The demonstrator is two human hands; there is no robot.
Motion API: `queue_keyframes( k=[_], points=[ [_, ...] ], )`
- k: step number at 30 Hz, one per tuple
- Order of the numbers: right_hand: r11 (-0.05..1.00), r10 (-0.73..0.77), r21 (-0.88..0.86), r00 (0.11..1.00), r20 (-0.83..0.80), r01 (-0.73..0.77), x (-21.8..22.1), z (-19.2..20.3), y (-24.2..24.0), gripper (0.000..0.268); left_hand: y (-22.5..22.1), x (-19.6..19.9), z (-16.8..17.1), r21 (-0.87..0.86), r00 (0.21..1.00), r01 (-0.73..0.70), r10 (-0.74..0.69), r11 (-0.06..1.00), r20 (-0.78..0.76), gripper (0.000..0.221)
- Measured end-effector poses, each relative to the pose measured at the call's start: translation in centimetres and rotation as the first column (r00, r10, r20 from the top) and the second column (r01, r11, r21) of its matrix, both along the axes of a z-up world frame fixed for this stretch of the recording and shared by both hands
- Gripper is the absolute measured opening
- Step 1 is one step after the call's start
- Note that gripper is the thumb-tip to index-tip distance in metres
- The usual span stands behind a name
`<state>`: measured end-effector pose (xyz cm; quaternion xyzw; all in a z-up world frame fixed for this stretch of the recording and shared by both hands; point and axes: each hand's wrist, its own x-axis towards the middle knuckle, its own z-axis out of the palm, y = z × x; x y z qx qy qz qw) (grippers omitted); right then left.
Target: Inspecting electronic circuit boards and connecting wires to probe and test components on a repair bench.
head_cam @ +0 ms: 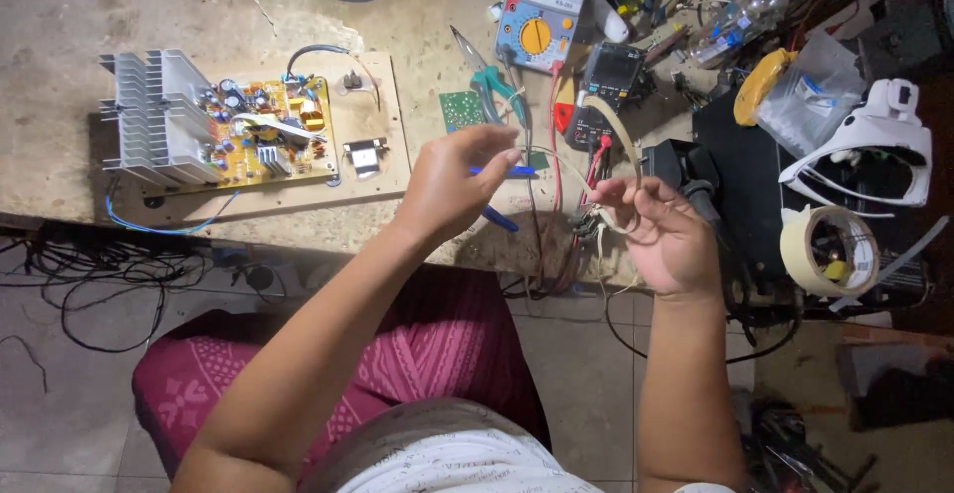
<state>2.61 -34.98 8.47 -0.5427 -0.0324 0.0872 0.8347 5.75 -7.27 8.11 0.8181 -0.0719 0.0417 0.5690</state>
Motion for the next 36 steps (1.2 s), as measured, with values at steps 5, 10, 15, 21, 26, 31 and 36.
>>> queue_keyframes(
  k=[5,10,15,21,26,31,36],
  points=[
    [0.995,0.082,-0.056,0.997,0.007,-0.082,-0.4,-0.6,0.7,0.011,-1.7,-0.6,2.0,-0.688,0.914,-0.061,-0.237,0.723,-0.329,0.046],
    [0.900,0.145,-0.431,0.974,0.175,-0.057,-1.4,1.6,2.8,0.007,-1.2,-0.2,2.2,-0.783,0.919,-0.005,-0.306,0.622,-0.250,0.041],
    [0.727,0.184,-0.684,0.945,0.270,0.054,-0.5,4.0,2.5,0.030,1.8,-0.6,4.0,-0.705,0.967,-0.030,-0.157,0.709,-0.199,0.034],
    [0.394,0.164,-0.889,0.933,0.319,0.235,-1.7,6.3,3.4,0.052,5.1,-4.0,4.4,-0.554,0.966,-0.031,-0.119,0.832,-0.232,0.025],
    [-0.169,0.169,-0.952,0.959,0.229,0.257,-2.1,2.8,0.5,0.046,3.5,-7.8,1.9,-0.409,0.970,0.011,-0.109,0.913,-0.217,0.019],
    [0.387,-0.076,-0.907,0.986,0.150,0.167,-2.3,4.0,2.5,0.035,-1.1,-10.8,-0.4,-0.252,0.963,0.081,-0.140,0.964,-0.229,0.012],
    [0.845,-0.083,-0.533,0.996,-0.040,0.049,-1.8,3.0,2.5,0.046,-3.9,-10.7,-1.6,-0.208,0.970,0.069,-0.114,0.976,-0.216,0.014]
  ],
)
